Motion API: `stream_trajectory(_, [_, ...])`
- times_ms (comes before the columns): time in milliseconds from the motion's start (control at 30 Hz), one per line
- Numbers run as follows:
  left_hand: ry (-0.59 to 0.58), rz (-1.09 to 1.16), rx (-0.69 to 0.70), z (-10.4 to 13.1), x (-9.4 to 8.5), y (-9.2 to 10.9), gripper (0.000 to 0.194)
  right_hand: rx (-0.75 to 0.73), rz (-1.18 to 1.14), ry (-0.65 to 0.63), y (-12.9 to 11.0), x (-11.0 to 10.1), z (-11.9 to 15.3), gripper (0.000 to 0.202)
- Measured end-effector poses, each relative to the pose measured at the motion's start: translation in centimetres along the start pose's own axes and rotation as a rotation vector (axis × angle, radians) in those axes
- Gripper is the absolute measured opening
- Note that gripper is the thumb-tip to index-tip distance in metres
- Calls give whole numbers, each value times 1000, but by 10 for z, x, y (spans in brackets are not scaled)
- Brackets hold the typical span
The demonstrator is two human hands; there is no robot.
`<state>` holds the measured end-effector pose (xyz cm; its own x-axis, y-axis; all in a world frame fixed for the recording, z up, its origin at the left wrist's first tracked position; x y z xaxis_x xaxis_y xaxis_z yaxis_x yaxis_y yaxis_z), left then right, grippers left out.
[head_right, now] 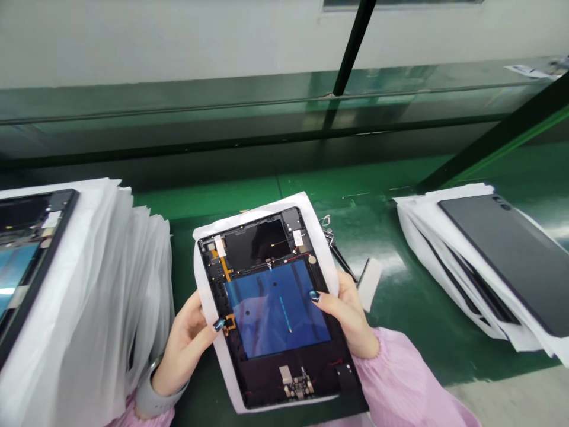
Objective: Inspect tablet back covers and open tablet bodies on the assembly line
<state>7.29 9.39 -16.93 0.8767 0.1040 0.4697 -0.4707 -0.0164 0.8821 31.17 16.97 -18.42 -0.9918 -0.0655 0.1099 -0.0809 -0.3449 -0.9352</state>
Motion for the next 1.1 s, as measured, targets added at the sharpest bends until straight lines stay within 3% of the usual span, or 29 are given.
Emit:
stream_trajectory(267, [33, -42, 21, 3, -6, 0, 37, -33, 87, -12, 6, -8, -1, 41])
stream_trajectory(600, [61, -66, -58, 4, -11, -10, 39, -57, 85, -18, 5, -9, 3, 37])
stream_trajectory(1100, [26, -35, -27, 4, -3, -6, 39, -19, 54, -13, 4, -4, 3, 32])
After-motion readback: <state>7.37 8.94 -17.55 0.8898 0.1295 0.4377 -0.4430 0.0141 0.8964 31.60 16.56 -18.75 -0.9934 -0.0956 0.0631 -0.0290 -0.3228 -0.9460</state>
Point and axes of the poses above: each hand's wrist, its own z-axis away from the middle knuckle, its own x-axis out of the palm, y = z × x, the point moved 9 cm from there along -z, towards the middle knuckle, and after that the axes turned 9 degrees about z, right-handed, at the moved point
